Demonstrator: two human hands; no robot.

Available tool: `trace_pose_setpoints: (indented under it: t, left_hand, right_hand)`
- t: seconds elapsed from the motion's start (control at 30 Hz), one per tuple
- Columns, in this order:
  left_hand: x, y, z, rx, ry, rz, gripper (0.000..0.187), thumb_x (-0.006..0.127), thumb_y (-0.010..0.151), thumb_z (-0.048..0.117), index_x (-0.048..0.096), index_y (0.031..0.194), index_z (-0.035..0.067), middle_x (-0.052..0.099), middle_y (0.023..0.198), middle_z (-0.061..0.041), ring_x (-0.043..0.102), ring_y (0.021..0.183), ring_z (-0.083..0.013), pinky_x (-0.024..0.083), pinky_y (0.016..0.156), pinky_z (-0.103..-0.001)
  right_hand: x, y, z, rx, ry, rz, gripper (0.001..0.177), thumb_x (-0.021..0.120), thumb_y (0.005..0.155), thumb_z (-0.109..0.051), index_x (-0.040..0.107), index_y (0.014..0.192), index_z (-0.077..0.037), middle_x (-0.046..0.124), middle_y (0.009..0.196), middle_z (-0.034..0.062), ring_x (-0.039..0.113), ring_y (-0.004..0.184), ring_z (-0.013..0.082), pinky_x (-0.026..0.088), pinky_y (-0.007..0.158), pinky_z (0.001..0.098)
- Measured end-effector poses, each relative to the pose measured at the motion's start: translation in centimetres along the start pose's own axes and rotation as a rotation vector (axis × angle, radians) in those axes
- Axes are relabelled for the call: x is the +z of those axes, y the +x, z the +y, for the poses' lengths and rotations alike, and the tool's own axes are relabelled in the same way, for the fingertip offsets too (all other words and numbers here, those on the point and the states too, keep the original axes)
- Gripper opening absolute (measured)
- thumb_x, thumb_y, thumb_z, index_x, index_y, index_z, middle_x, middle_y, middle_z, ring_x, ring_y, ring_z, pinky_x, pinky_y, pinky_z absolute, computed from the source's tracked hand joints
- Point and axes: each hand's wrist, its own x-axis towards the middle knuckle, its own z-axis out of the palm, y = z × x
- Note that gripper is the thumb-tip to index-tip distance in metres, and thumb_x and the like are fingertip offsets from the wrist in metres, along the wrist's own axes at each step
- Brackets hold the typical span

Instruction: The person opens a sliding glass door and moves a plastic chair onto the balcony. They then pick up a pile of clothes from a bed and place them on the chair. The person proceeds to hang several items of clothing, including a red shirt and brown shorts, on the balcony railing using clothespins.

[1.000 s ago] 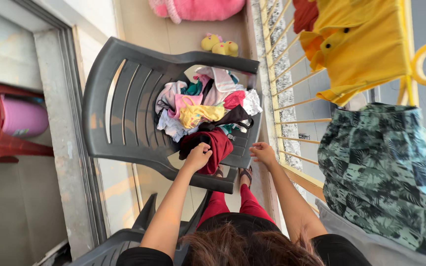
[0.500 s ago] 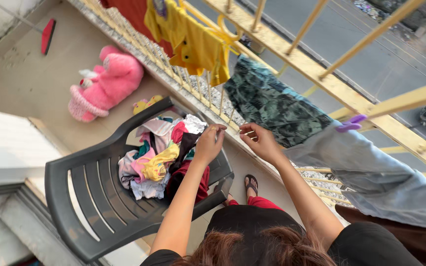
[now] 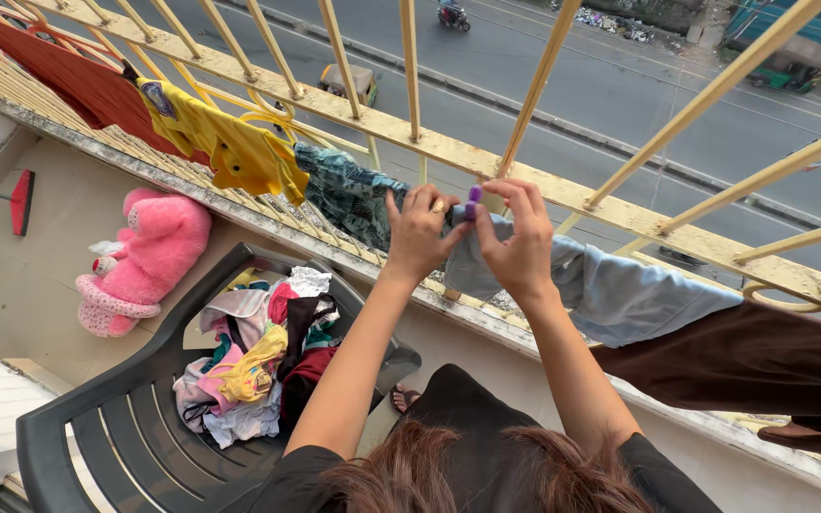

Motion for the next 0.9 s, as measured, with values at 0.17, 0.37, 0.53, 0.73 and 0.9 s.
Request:
trace_pose_setpoints:
  t: [0.17,0.37,0.53,0.73,0.9]
  left_hand:
    - [0.5,-2.7,-1.1,-0.028,0.073,-0.016,0.034,0.079,0.083,0.042,0.069,0.102,0.017,0.060,0.107,-0.003,0.056,0.117,-0.0261,0.033,0.105,-0.066]
    - [0.9,-6.1,-1.2,-0.076,0.071,0.082,0.040,0.081,0.079,0.044,0.068,0.105,0.016,0.059,0.109,-0.003,0.055,0.118,-0.0266,0.038,0.103,-0.057]
    - [0.8,-6.9,-0.5,-0.123,0.083,0.092,0.043,0.085,0.076,0.042,0.067,0.104,0.015,0.059,0.115,-0.004,0.054,0.124,-0.0269,0.039,0.101,-0.054]
    - [0.6,-7.2,0.3,-0.103,0.041,0.056,0.046,0.084,0.079,0.033,0.062,0.115,0.016,0.055,0.125,-0.006,0.043,0.143,-0.0286,0.039,0.103,-0.055]
    - [-0.5,-6.3,0.3,-0.005,0.060,0.037,0.068,0.081,0.081,0.029,0.048,0.139,0.020,0.042,0.148,-0.008,0.030,0.151,-0.0341,0.038,0.107,-0.059]
  right_hand:
    - [0.4,-1.1,0.7,0.152,0.206,-0.348,0.054,0.083,0.084,-0.019,0.061,0.129,0.000,0.072,0.103,0.0138,0.073,0.090,0.0268,0.058,0.082,0.0369]
    - [1.2,-3.9,1.1,0.096,0.170,-0.378,0.032,0.081,0.091,-0.021,0.071,0.116,-0.005,0.074,0.100,0.0146,0.072,0.091,0.0304,0.056,0.080,0.0370]
    - [1.2,-4.9,1.8,0.200,0.365,-0.357,0.021,0.076,0.094,-0.015,0.073,0.113,-0.006,0.077,0.099,0.0090,0.075,0.093,0.0180,0.058,0.083,0.0295]
    - [1.3,-4.5,3.0,0.434,0.879,-0.311,0.021,0.067,0.102,-0.012,0.067,0.119,0.000,0.074,0.110,0.0066,0.069,0.102,0.0111,0.057,0.095,0.0273]
    - [0.8,-3.6,3.0,0.397,0.955,-0.310,0.026,0.065,0.103,-0.014,0.065,0.124,0.000,0.069,0.116,0.0042,0.068,0.102,0.0104,0.058,0.090,0.0275]
